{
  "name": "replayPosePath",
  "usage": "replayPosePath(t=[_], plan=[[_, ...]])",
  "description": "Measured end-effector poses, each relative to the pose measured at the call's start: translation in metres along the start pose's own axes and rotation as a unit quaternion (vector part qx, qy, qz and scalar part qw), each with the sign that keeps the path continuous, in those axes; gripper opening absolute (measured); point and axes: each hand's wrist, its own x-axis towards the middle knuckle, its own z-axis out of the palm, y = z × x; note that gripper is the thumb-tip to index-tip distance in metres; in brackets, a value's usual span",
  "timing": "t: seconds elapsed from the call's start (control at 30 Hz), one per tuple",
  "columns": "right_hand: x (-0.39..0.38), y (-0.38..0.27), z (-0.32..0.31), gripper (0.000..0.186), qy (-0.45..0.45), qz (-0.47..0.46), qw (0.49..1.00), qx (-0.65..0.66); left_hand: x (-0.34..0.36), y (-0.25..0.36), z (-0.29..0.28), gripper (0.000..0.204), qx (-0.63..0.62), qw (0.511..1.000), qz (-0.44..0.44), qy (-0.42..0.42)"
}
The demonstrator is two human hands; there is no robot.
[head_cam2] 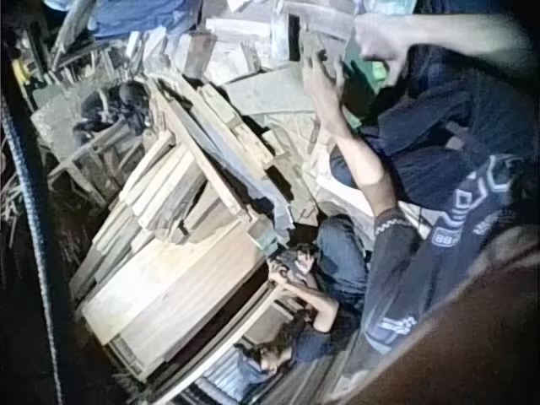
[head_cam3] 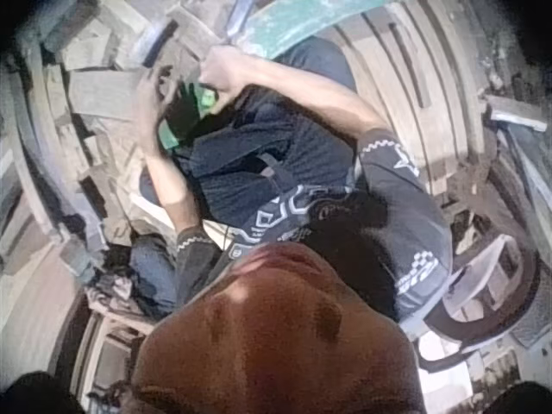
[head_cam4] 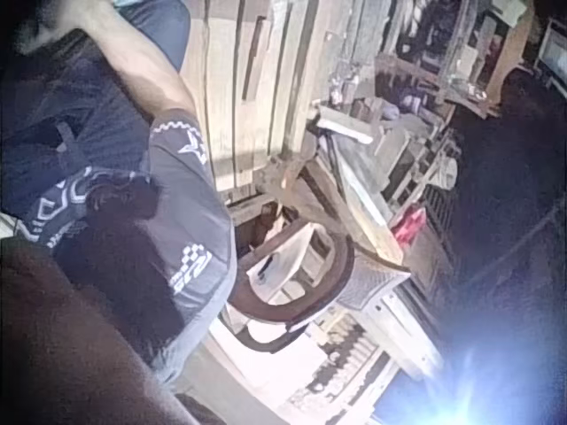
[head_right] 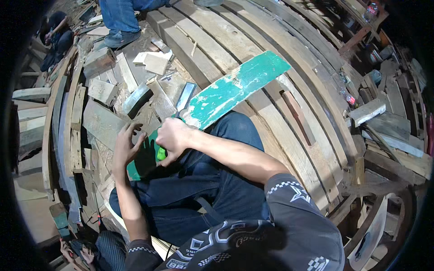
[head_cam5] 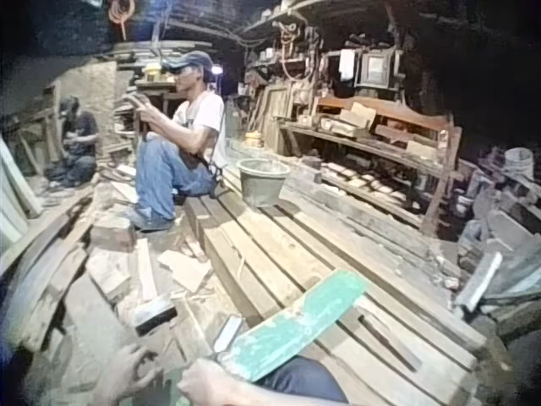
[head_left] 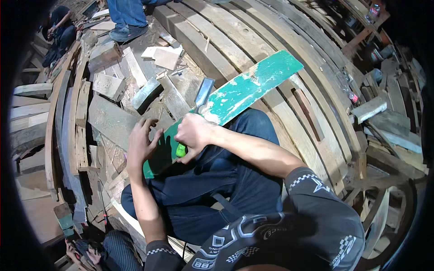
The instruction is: The person uses a chisel and a hammer to carve or shave a green painted wooden board while sitting on a pile of lumber.
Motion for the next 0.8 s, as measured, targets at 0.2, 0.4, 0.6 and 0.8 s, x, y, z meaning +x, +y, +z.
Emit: replayPosePath(t=[0.2, 0.4, 0.6, 0.8], plan=[[-0.001, 0.002, 0.000, 0.069, 0.056, -0.019, 0.998, -0.002, 0.001, 0.017, 0.007, 0.032, -0.004, 1.000, 0.022, -0.018], [-0.003, 0.002, -0.009, 0.069, 0.118, -0.042, 0.990, 0.063, 0.004, 0.010, 0.012, 0.033, 0.041, 0.998, 0.023, -0.043], [-0.010, 0.008, -0.007, 0.069, 0.151, -0.045, 0.982, 0.100, 0.008, 0.026, 0.017, 0.031, -0.022, 0.996, -0.020, -0.079], [-0.009, 0.003, -0.014, 0.070, 0.135, -0.036, 0.984, 0.111, 0.008, 0.032, 0.011, 0.032, -0.007, 0.999, 0.009, -0.036]])
